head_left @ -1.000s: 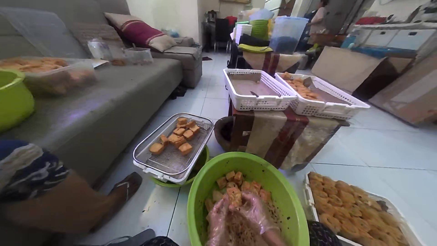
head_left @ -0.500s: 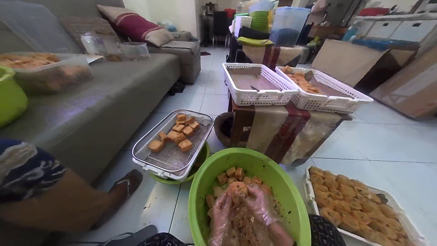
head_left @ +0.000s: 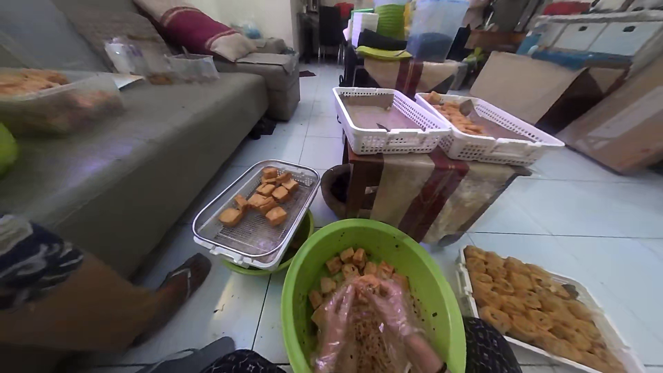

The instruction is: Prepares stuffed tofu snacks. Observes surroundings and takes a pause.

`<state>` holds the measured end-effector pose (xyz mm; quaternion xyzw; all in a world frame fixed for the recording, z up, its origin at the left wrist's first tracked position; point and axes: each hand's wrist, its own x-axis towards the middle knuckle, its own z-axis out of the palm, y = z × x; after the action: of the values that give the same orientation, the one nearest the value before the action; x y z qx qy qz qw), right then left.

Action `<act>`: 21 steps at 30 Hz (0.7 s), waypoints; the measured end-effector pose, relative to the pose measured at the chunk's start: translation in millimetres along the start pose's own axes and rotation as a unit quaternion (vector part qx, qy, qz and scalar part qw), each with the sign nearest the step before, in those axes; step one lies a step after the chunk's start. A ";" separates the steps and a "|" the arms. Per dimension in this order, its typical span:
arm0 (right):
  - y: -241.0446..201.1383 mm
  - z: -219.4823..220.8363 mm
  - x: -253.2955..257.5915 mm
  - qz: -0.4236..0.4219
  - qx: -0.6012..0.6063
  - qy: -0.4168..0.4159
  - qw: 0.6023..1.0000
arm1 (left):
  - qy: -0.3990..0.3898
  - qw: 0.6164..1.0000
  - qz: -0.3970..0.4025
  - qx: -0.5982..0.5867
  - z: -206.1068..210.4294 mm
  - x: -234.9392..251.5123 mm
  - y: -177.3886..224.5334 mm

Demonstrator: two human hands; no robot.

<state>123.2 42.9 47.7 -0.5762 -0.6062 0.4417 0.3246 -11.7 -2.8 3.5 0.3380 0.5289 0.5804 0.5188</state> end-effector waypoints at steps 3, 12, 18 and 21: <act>5.0 0.8 -3.9 0.002 0.015 -0.022 1.000 | -0.011 0.999 -0.050 0.011 4.8 0.7 4.9; 20.6 8.6 -10.5 0.017 0.002 -0.026 1.000 | -0.012 0.994 0.088 0.064 -1.7 3.8 -20.0; 16.6 1.7 -7.6 0.116 0.123 -0.035 0.985 | -0.008 0.924 0.301 0.236 4.4 3.3 -18.4; 20.5 1.3 -3.0 0.054 0.073 -0.031 0.995 | -0.018 0.923 0.303 0.238 4.9 3.0 -11.2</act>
<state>130.8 38.6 28.9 -0.5686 -0.5503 0.5196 0.3223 -5.1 0.3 -6.7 0.6063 0.5138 0.5609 0.2319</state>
